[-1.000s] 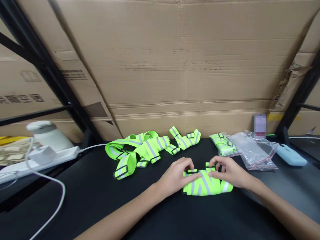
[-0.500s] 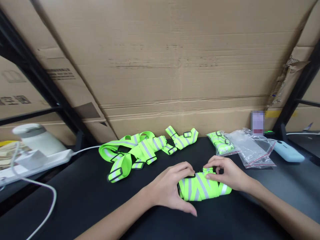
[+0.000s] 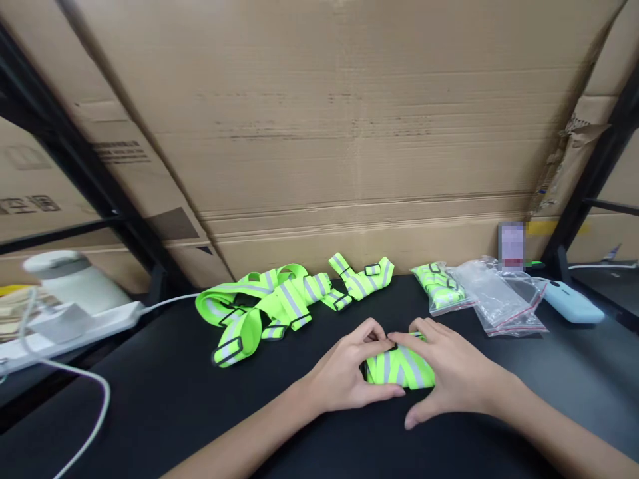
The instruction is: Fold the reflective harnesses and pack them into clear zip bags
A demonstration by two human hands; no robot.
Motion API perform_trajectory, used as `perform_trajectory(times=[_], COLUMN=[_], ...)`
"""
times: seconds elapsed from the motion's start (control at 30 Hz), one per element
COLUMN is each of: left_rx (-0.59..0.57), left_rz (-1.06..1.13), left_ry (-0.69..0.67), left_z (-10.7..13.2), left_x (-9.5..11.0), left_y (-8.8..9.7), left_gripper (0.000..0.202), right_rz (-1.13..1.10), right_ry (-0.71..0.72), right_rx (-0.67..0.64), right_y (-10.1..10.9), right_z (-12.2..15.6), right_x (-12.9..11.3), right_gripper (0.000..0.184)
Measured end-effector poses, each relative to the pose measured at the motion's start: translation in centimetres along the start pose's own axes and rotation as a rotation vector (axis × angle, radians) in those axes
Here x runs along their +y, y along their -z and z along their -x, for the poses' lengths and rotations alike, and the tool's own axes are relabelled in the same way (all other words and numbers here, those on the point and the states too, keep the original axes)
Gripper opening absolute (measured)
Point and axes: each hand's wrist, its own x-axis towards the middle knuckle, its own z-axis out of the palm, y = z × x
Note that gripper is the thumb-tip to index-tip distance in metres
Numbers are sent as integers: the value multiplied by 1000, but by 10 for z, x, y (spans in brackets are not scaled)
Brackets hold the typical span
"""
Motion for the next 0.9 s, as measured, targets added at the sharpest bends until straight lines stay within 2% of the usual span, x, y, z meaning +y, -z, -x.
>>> perform_trajectory(times=[0.2,0.3,0.47,0.63,0.73,0.83,0.9], left_rx=[45,104,160,224,212,169,171], left_rz=[-12,2,60,23,-37,-42,-64], left_ry=[81,103,192,137,97,1,-54], left_z=[-2,-3,-2,-3,-8,-20,-36], left_x=[-2,-2,-1,-3,-2,5,13], left_y=[-6,-9,-13,-14,-9,2,8], left_gripper=[62,56,60,59,56,57,50], right_rz=[242,338,442,489,504,516,512], right_ry=[49,83,138,129,126,122,113], right_rx=[28,36,58,94,104,81,72], right_y=[-8,-7,-8,-16,-19,-19,-19], right_z=[-1,-1,-2,-3,-4,-6,-8], right_x=[5,4,3,7,9,10,12], right_gripper=[74,69,64,70,68,65,64])
